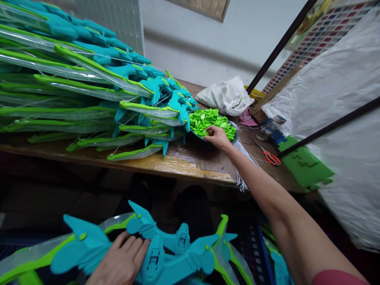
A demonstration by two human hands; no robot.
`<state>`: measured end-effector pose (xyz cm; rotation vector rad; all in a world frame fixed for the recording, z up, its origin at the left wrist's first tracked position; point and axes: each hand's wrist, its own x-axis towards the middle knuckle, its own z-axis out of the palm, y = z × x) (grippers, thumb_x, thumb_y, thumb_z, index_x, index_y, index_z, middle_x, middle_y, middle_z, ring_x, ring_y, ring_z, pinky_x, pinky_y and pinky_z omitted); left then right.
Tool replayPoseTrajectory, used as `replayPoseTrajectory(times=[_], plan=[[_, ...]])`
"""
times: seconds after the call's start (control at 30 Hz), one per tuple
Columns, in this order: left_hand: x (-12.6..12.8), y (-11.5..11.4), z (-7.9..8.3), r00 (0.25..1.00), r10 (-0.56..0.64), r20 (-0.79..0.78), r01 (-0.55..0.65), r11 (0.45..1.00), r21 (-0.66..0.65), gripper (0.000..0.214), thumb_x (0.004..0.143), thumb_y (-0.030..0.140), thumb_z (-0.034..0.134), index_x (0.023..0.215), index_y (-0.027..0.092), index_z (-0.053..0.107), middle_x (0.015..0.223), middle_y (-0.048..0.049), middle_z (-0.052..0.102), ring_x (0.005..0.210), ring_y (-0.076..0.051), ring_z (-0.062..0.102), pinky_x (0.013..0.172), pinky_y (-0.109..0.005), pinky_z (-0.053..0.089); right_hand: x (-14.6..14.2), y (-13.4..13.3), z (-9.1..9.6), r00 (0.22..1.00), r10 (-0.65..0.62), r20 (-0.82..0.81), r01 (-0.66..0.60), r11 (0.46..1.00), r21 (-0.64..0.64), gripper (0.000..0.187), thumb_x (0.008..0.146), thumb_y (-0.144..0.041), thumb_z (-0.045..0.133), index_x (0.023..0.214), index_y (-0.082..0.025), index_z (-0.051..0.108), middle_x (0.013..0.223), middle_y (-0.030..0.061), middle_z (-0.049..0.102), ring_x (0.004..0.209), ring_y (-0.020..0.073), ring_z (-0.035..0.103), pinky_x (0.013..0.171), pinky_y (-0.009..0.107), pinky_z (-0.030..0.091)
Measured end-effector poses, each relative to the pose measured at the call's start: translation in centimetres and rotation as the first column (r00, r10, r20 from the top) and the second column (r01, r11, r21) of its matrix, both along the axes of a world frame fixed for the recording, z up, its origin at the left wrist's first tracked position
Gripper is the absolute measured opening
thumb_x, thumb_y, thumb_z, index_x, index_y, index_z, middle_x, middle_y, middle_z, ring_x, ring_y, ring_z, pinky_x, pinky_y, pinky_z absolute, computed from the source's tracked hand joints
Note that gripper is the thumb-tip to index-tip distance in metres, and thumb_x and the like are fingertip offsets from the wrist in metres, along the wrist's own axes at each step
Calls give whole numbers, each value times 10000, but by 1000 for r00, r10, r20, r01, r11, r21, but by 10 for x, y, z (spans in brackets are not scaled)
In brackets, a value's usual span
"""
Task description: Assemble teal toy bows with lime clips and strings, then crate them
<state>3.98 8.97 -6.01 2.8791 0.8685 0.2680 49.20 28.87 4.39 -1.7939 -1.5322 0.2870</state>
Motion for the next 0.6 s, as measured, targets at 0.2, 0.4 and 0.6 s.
replayPoseTrajectory(times=[0.2,0.4,0.6], plan=[[-1,11,-10,961,12,277,-55,987,149,415,867,72,500,1193,177,733,955,-74,731,976,-283,637,1248,-554,208,-2,-1,4,990,-102,97,103,995,-3,229,621,-180,662,817,-203,546,673,-57,508,638,135,484,638,271,394],[-8,-1,12,824,259,505,-296,955,-7,440,855,18,515,1186,235,708,1256,-125,678,1319,-347,516,1239,-688,99,-6,-3,7,982,-128,137,137,989,-57,228,654,-81,662,839,-198,597,651,-55,515,642,145,480,678,300,419],[-11,-5,19,741,414,529,-509,860,39,241,956,112,550,1026,253,732,1329,-114,665,1452,-364,388,1210,-720,3,-16,-6,8,976,-182,116,183,983,5,226,687,-84,740,837,-216,633,642,-45,534,666,170,533,741,347,455]])
